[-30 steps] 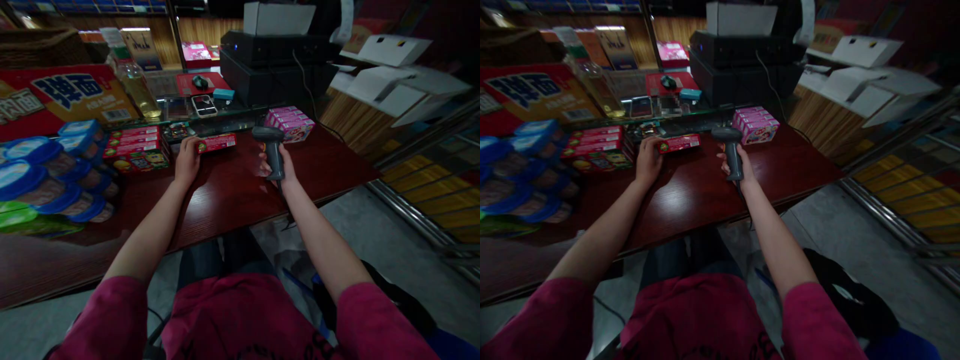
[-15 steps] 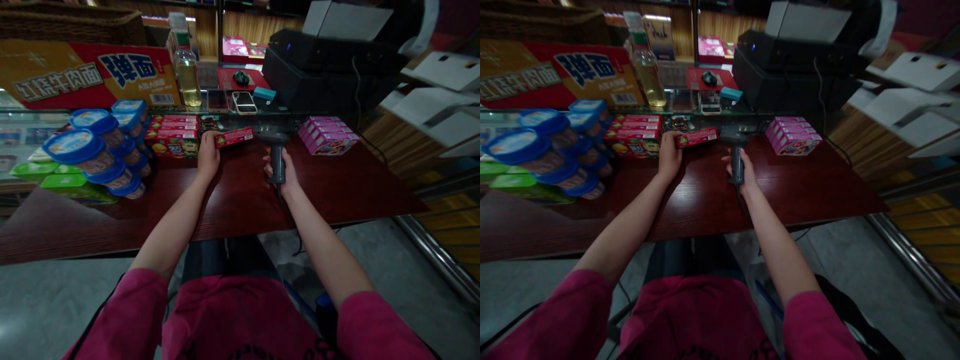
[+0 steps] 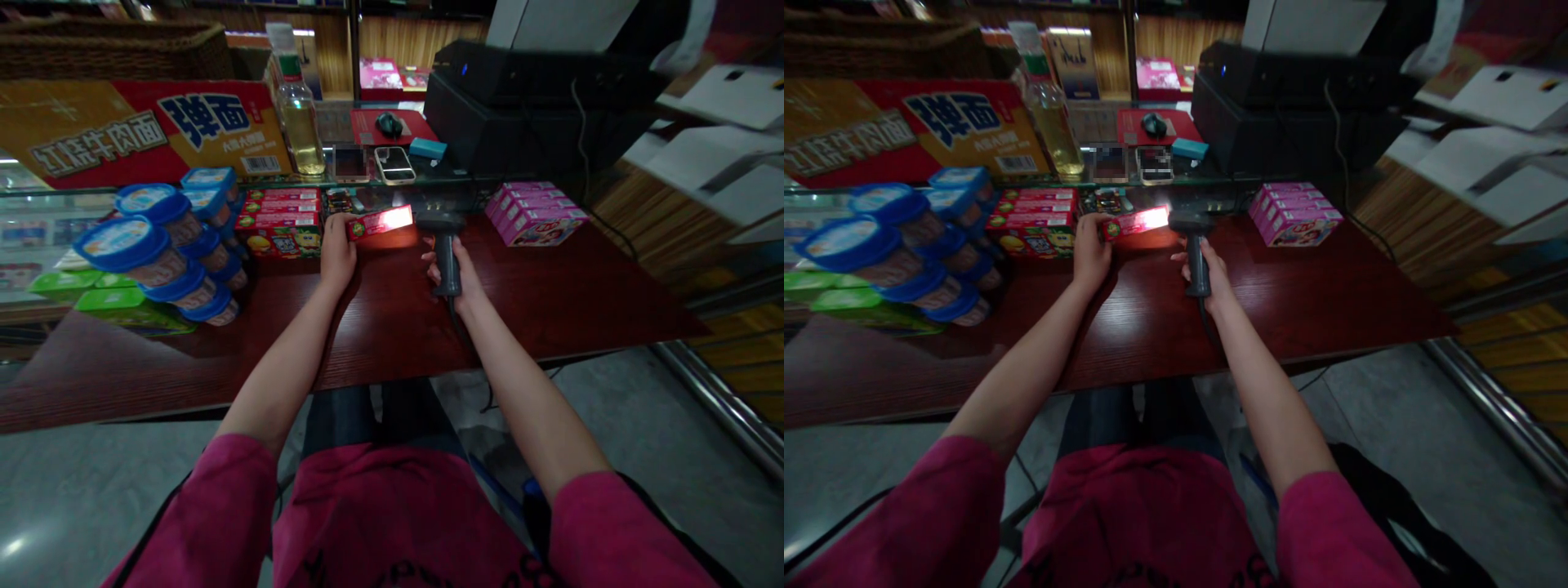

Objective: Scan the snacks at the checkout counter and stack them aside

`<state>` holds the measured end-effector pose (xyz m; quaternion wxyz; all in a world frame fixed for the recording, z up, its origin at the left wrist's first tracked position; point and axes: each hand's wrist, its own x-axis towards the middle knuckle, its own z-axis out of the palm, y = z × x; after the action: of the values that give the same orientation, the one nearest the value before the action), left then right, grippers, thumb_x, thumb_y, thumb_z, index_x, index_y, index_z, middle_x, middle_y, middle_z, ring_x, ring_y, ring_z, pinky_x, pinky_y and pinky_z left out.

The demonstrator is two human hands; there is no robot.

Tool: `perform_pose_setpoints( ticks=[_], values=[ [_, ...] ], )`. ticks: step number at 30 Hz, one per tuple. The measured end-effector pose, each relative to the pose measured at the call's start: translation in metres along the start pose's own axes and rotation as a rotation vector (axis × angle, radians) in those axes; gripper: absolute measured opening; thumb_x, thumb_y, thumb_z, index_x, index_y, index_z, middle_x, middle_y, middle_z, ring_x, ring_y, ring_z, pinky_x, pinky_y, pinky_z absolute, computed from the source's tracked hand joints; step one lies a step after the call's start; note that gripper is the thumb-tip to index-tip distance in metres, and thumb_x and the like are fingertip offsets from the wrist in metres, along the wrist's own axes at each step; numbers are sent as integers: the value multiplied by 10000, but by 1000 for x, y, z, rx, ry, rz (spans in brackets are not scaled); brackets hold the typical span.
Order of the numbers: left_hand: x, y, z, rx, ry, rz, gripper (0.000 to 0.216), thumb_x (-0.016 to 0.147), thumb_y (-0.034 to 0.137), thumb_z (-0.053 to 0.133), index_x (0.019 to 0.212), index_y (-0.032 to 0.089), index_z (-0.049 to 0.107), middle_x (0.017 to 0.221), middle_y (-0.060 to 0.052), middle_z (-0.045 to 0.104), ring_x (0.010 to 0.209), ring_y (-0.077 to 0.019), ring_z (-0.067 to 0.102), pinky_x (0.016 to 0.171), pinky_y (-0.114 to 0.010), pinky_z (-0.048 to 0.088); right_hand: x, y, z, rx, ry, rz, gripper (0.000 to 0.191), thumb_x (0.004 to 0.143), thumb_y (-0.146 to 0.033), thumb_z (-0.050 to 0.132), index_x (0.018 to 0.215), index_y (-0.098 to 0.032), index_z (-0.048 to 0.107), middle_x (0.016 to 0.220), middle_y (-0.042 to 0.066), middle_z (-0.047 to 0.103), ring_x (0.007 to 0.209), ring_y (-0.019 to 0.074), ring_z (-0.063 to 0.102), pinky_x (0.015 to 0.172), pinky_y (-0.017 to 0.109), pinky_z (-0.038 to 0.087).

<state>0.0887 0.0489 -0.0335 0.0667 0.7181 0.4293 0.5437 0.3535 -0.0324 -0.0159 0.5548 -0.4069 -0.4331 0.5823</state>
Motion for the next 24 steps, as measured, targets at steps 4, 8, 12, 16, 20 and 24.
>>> perform_pose_setpoints(
  ticks=[4, 8, 12, 16, 20, 24],
  values=[
    [-1, 2, -2, 21, -5, 29, 458, 853, 16, 543, 1263, 214, 602, 1290, -122, 655, 1281, -278, 617, 1195, -473, 496, -2, -1, 4, 114, 99, -50, 676, 781, -804, 701, 1121, -220, 710, 838, 38, 767, 502, 97, 520, 449, 293, 362],
    [-5, 8, -13, 7, -60, 102, 472, 919, 91, 580, 1378, 201, 595, 1391, -140, 633, 1363, -283, 591, 1221, -470, 481, -3, -4, 4, 148, 122, -37, 626, 828, -804, 650, 1094, -238, 680, 849, 28, 757, 486, 95, 505, 435, 283, 355],
    [-11, 10, -29, 22, -103, 119, 407, 1054, 227, 497, 1454, 221, 572, 1537, -154, 552, 1475, -283, 527, 1275, -487, 426, -4, -5, 4, 156, 119, -23, 609, 887, -782, 602, 1116, -223, 684, 831, 29, 748, 479, 87, 503, 449, 278, 380],
    [-13, 13, -38, 95, -135, 107, 408, 1113, 325, 415, 1483, 226, 555, 1556, -152, 569, 1485, -263, 536, 1281, -491, 423, -4, -4, 4, 175, 99, -11, 617, 904, -777, 602, 1141, -216, 700, 840, 31, 771, 467, 82, 513, 449, 267, 410],
    [-11, 34, -37, 255, -176, 168, 483, 1081, 344, 512, 1551, 232, 524, 1649, -142, 513, 1581, -282, 440, 1325, -506, 352, -2, -2, 4, 224, 91, -10, 571, 930, -724, 621, 1163, -211, 711, 871, 34, 794, 497, 86, 563, 462, 249, 450],
    [-11, 66, -26, 384, -316, 283, 578, 1040, 282, 587, 1608, 238, 493, 1663, -118, 522, 1600, -293, 421, 1362, -518, 272, -1, -1, 6, 244, 89, -18, 553, 922, -716, 654, 1161, -221, 707, 849, 20, 793, 519, 95, 606, 456, 235, 456]
  ],
)
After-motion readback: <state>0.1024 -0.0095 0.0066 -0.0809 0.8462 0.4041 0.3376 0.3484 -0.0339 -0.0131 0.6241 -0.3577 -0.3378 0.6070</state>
